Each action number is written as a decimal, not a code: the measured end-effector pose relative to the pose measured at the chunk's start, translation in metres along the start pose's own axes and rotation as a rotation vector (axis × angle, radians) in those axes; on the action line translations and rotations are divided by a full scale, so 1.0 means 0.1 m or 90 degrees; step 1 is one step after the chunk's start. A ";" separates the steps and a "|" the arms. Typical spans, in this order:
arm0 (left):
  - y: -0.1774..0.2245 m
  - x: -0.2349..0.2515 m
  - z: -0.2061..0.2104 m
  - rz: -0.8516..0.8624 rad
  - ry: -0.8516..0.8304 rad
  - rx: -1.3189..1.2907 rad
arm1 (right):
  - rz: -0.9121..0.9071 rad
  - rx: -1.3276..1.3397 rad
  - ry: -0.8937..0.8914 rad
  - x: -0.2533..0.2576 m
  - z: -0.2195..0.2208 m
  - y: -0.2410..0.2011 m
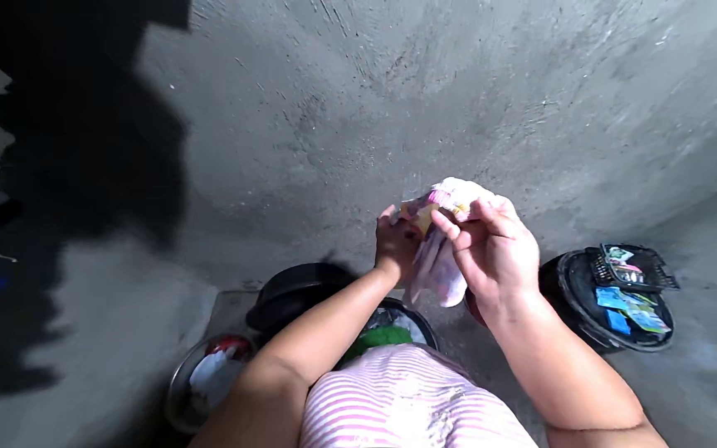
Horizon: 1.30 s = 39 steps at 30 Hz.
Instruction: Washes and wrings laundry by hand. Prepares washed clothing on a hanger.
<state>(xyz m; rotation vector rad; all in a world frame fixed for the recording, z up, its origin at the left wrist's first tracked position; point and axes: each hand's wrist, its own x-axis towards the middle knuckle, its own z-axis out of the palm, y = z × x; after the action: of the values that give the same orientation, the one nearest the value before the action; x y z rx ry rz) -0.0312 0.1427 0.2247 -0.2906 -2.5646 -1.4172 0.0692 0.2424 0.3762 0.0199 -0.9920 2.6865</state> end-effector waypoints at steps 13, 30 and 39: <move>0.15 0.95 -1.26 0.149 -0.337 0.470 | -0.232 -1.545 -0.257 1.04 -1.66 -0.32; 0.74 0.96 -1.69 0.154 -0.205 0.400 | -0.700 -1.292 -0.518 1.47 -0.41 -0.69; 0.87 0.60 -1.15 0.405 0.119 0.009 | -0.754 -1.156 -0.958 1.25 0.71 -0.78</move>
<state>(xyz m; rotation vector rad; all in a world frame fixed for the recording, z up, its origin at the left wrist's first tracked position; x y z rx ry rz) -0.0566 0.0944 0.3711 -0.8370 -2.0548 -1.1152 -0.0363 0.2855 0.4932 1.5543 -2.1145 -0.1663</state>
